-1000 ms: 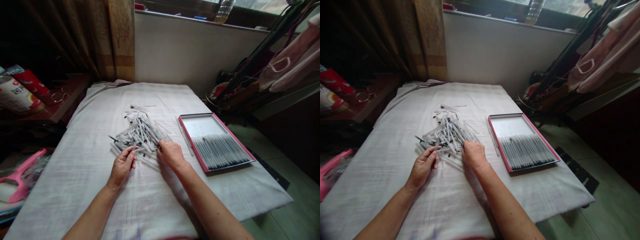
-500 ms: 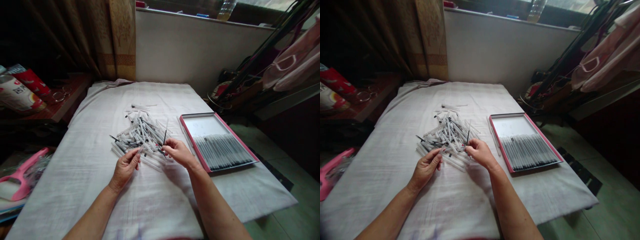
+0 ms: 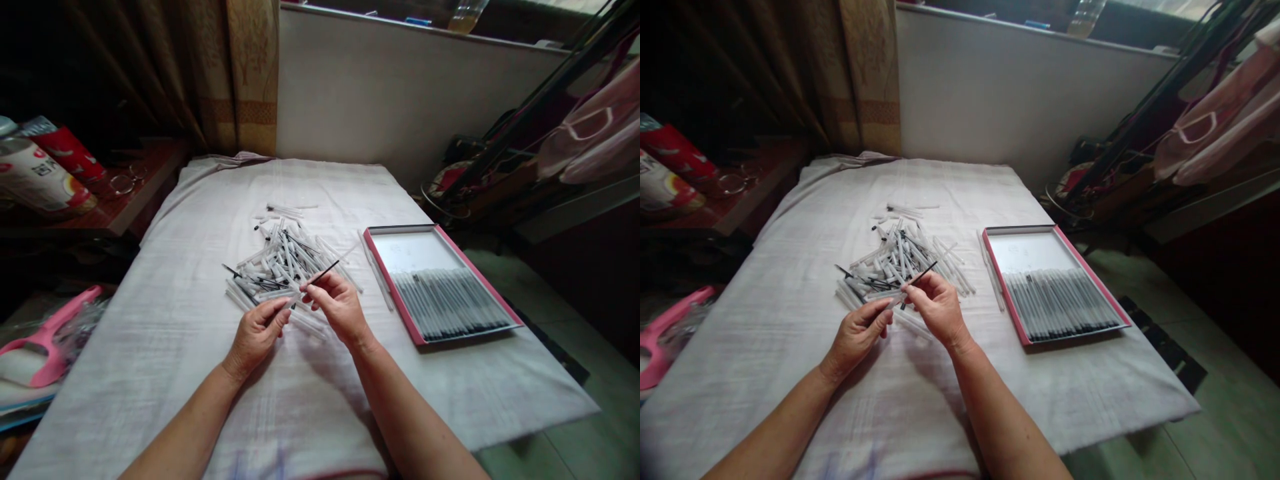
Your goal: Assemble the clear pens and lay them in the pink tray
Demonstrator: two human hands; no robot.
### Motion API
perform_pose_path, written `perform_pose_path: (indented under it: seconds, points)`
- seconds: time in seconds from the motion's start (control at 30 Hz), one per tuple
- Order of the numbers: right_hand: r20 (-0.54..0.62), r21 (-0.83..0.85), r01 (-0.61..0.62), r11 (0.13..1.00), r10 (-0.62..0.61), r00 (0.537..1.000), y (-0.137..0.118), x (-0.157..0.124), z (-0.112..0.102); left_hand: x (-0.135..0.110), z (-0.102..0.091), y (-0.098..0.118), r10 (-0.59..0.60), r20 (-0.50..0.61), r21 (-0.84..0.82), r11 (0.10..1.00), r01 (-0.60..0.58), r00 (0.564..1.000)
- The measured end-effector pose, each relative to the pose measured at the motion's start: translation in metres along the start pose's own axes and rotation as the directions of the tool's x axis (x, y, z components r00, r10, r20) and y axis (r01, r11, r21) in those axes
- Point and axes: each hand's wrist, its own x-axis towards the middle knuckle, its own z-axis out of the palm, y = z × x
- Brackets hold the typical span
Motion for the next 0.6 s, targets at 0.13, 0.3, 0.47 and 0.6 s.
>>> perform_pose_path:
  seconds: [0.13,0.3,0.47,0.6]
  points:
    - [0.046,-0.048,0.051,0.998,-0.049,0.998,0.006,-0.001,0.001,-0.001,0.001,0.002,0.026,0.001,0.03,0.999,-0.026,1.0]
    - [0.098,-0.256,0.188,0.948,-0.168,0.981,0.006,-0.004,0.007,-0.003,-0.004,0.0,0.078,-0.014,0.079,0.994,-0.077,0.997]
    - [0.185,-0.346,0.278,0.896,-0.225,0.957,-0.011,-0.002,0.021,-0.003,-0.01,0.003,0.093,-0.076,0.138,0.987,-0.082,0.993]
    - [0.31,-0.424,0.346,0.837,-0.225,0.924,-0.028,0.002,0.025,-0.001,-0.012,0.011,0.112,-0.112,0.107,0.989,-0.1,0.987]
